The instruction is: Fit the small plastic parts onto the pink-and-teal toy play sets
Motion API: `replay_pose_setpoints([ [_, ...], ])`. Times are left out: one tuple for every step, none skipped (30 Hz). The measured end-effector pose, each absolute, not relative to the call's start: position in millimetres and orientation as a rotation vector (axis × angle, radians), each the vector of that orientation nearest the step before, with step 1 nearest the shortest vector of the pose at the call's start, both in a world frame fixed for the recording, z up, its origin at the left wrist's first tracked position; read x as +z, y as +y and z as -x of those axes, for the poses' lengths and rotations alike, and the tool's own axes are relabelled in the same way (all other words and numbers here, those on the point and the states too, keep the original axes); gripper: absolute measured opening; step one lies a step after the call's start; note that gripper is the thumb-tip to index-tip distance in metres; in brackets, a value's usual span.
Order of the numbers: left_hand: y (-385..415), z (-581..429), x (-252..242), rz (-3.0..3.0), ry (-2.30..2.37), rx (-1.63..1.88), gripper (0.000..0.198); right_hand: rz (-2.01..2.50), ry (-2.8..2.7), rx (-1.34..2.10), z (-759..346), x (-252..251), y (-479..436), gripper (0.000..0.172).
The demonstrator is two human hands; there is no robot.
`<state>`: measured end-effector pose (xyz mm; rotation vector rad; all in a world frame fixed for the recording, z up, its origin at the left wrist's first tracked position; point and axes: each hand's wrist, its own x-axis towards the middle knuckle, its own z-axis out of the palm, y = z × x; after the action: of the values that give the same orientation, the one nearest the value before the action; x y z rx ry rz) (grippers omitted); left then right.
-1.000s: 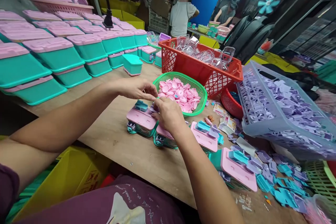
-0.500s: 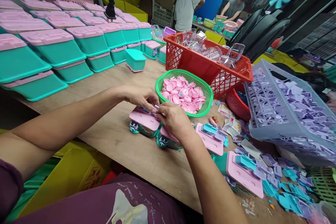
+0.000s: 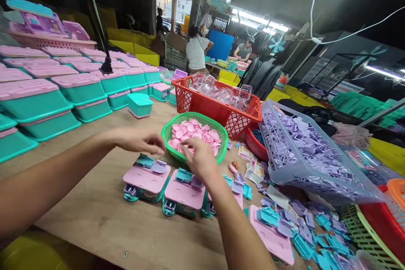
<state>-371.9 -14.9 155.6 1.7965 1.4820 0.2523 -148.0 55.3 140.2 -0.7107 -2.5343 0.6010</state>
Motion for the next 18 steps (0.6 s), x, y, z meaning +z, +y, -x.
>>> replay_pose_setpoints([
  [-8.4,372.3,160.1,-1.819,1.544,0.297,0.030,0.847,-2.538,0.598,151.1,142.0,67.7,0.020],
  [-0.2,371.3,163.7,-1.852,1.614,0.310,0.027,0.966,-2.583,0.587,155.7,141.7,78.8,0.024],
  [9.2,369.1,166.1,-1.887,1.686,0.291,0.023,1.045,-2.653,0.585,161.4,139.6,88.3,0.030],
  [19.1,365.7,167.2,-1.911,1.755,0.260,0.019,1.093,-2.721,0.596,167.6,136.1,95.8,0.037],
  [29.2,361.5,166.9,-1.923,1.797,0.212,0.014,1.116,-2.767,0.617,173.6,131.8,101.8,0.043],
  [38.7,356.9,165.4,-1.919,1.811,0.166,0.010,1.126,-2.787,0.647,178.9,127.5,106.7,0.047],
  [47.4,352.4,162.8,-1.900,1.809,0.132,0.007,1.133,-2.788,0.684,182.8,123.4,111.1,0.048],
  [54.9,348.3,159.4,-1.876,1.801,0.105,0.007,1.144,-2.783,0.729,185.3,120.0,115.5,0.049],
  [61.2,344.9,155.5,-1.851,1.797,0.086,0.009,1.158,-2.770,0.787,186.2,117.3,120.1,0.049],
  [66.2,342.1,151.3,-1.823,1.789,0.074,0.011,1.173,-2.750,0.863,185.8,115.2,125.2,0.049],
  [70.0,339.9,147.1,-1.789,1.774,0.068,0.012,1.189,-2.721,0.955,184.3,113.6,130.5,0.048],
  [72.9,338.2,143.0,-1.751,1.751,0.064,0.014,1.206,-2.682,1.061,182.3,112.3,135.7,0.048],
  [74.9,336.9,139.4,-1.708,1.723,0.064,0.016,1.222,-2.633,1.178,180.1,111.2,140.5,0.047],
  [76.3,335.9,136.1,-1.664,1.693,0.068,0.017,1.235,-2.575,1.301,178.0,110.2,144.5,0.047],
  [77.3,335.1,133.3,-1.623,1.663,0.079,0.019,1.245,-2.509,1.422,176.2,109.6,147.6,0.046],
  [77.8,334.7,131.0,-1.583,1.637,0.095,0.021,1.254,-2.438,1.536,174.7,109.2,149.6,0.046],
  [78.1,334.5,129.3,-1.543,1.614,0.115,0.022,1.261,-2.366,1.637,173.6,109.2,150.6,0.046],
  [78.2,334.7,128.0,-1.503,1.593,0.138,0.024,1.266,-2.295,1.723,172.7,109.7,150.9,0.046],
])
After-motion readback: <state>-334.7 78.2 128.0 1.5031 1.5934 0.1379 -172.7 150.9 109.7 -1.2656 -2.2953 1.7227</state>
